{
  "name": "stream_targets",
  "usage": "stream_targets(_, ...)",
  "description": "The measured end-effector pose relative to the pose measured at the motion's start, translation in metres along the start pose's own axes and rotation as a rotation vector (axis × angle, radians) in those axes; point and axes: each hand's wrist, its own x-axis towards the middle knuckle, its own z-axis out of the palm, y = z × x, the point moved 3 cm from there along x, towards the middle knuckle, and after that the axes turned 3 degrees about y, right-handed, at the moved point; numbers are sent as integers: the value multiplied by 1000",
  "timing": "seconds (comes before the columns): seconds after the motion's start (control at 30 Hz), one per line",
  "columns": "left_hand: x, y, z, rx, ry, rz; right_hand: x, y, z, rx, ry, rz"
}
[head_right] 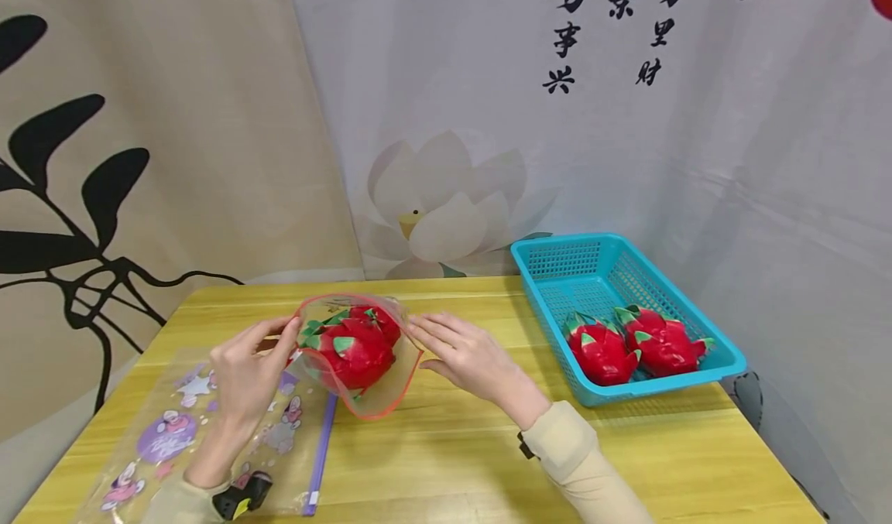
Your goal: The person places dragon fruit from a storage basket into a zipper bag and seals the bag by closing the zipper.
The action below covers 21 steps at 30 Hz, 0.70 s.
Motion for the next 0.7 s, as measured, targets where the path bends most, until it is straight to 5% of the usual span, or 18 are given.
stream_targets(0.17,0,-1,0,-6,5,-5,-7,-4,14,-14,-21,16)
stream_targets(0.47,0,-1,-1,-2,-2,-3,1,-14,27,-70,136,-46)
stream_targets(0.7,-3,-9,-4,6,-83,18,9,-13,28,27,194,15)
